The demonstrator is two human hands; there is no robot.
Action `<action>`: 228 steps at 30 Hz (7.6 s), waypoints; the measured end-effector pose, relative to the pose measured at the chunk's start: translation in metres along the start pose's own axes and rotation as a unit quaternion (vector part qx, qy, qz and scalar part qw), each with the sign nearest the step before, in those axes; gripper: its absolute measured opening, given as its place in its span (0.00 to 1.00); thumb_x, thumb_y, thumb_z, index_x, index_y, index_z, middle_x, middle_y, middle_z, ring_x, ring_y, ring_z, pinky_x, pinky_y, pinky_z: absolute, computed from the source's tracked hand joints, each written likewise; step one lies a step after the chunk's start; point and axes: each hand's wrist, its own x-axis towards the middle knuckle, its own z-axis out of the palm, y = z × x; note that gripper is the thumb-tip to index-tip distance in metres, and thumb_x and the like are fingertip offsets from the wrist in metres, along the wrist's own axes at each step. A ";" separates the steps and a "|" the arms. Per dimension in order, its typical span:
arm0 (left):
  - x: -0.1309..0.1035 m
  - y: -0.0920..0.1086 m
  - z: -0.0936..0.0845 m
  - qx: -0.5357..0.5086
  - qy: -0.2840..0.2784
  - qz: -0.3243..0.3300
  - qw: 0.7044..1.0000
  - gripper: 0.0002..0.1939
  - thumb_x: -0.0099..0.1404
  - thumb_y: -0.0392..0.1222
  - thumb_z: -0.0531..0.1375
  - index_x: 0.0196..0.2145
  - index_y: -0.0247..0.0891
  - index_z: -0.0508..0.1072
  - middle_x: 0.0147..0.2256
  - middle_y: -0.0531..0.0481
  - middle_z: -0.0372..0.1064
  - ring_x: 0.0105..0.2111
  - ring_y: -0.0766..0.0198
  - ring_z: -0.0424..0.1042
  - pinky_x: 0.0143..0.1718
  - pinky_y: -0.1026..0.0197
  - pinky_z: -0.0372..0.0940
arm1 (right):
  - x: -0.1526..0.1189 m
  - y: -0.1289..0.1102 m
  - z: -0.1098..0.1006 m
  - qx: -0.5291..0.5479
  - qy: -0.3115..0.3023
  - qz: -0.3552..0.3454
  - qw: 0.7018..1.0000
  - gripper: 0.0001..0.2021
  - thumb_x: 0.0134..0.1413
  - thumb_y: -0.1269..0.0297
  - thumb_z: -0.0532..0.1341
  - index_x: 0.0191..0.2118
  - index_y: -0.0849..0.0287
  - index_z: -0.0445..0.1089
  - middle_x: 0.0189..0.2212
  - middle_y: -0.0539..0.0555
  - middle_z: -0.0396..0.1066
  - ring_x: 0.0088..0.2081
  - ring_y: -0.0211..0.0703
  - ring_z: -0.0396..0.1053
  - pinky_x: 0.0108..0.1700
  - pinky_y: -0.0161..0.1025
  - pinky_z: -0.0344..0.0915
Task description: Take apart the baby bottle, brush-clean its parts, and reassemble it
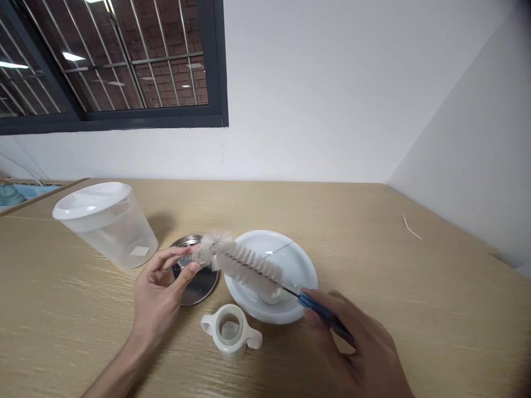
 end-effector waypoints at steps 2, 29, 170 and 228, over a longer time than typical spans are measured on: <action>0.001 0.000 0.000 -0.004 0.012 -0.005 1.000 0.15 0.55 0.43 0.75 0.38 0.41 0.77 0.40 0.47 0.83 0.48 0.56 0.81 0.45 0.63 0.76 | 0.002 0.002 -0.001 -0.014 -0.001 -0.027 1.000 0.13 0.64 0.70 0.61 0.53 0.57 0.71 0.35 0.51 0.78 0.30 0.34 0.76 0.33 0.29 0.74; -0.005 0.011 0.006 -0.168 0.025 -0.168 0.971 0.23 0.46 0.40 0.80 0.37 0.37 0.76 0.34 0.51 0.83 0.37 0.67 0.81 0.41 0.72 0.71 | -0.006 -0.012 0.012 0.057 -0.062 0.096 0.992 0.09 0.69 0.61 0.57 0.50 0.51 0.70 0.27 0.45 0.77 0.22 0.35 0.72 0.24 0.28 0.69; 0.004 0.008 -0.008 0.084 -0.103 0.075 0.988 0.16 0.65 0.43 0.68 0.50 0.44 0.80 0.53 0.44 0.77 0.55 0.54 0.73 0.57 0.54 0.65 | -0.003 0.000 0.004 -0.016 0.008 0.122 0.992 0.10 0.68 0.57 0.58 0.48 0.53 0.71 0.33 0.51 0.80 0.27 0.40 0.77 0.29 0.31 0.74; -0.019 0.029 -0.011 -0.493 -0.288 -0.353 0.742 0.34 0.59 0.40 0.73 0.61 0.28 0.72 0.31 0.49 0.71 0.31 0.67 0.66 0.38 0.63 0.68 | 0.028 -0.034 0.009 0.387 -0.086 0.362 0.844 0.20 0.60 0.47 0.63 0.33 0.52 0.53 0.25 0.43 0.57 0.23 0.34 0.56 0.25 0.32 0.59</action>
